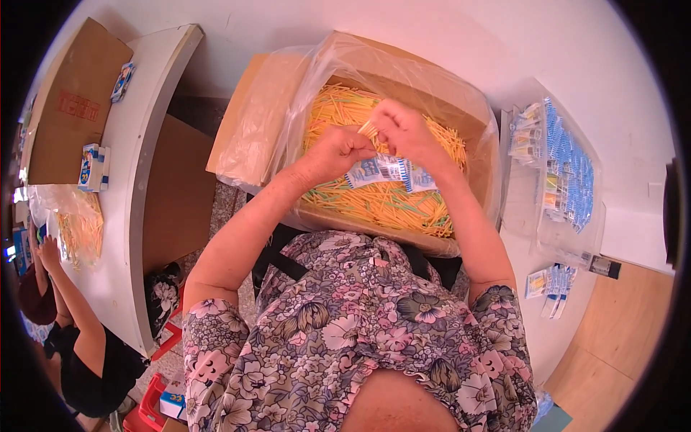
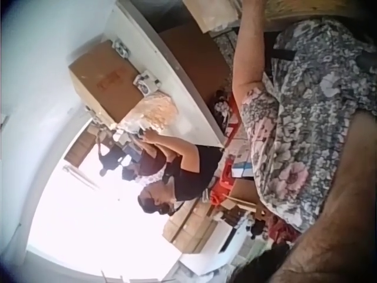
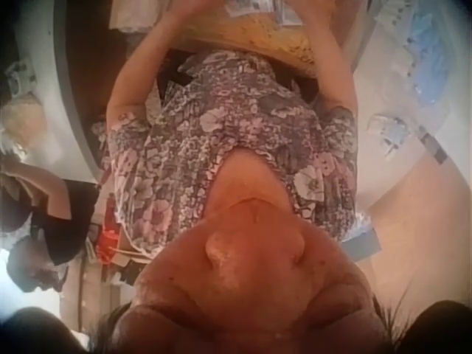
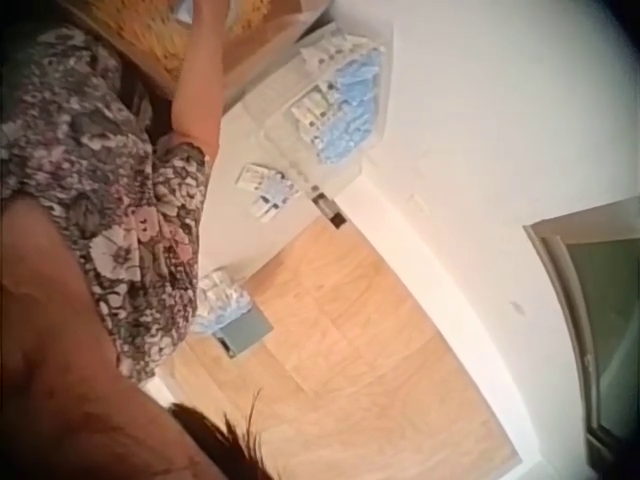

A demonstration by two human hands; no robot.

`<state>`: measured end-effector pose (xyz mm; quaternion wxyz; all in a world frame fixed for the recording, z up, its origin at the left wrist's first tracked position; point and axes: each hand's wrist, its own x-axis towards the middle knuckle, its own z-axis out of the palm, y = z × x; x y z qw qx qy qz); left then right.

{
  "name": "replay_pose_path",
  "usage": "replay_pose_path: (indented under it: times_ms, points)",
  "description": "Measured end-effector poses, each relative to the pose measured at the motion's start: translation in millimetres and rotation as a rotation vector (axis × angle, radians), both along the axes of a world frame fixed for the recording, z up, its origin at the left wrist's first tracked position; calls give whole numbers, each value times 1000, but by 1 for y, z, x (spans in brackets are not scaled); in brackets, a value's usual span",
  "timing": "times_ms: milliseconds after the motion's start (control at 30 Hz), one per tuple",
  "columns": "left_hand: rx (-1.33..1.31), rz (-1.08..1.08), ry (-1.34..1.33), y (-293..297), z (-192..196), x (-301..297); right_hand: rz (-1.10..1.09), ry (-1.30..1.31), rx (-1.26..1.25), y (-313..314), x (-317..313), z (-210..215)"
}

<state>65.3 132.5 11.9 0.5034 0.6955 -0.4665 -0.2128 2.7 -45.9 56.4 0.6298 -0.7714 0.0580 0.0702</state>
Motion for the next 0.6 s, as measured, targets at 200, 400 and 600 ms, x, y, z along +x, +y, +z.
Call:
replay_pose_path:
  times_ms: [200,400,600]
  points:
    - [-6,204,170,42,26,11,-92,-117,-398,-33,5,-32]
    - [-48,282,530,70,20,-3,-5,68,-893,-20,-10,-80]
    - [-54,239,587,61,15,-18,-117,17,-932,-10,-4,-116]
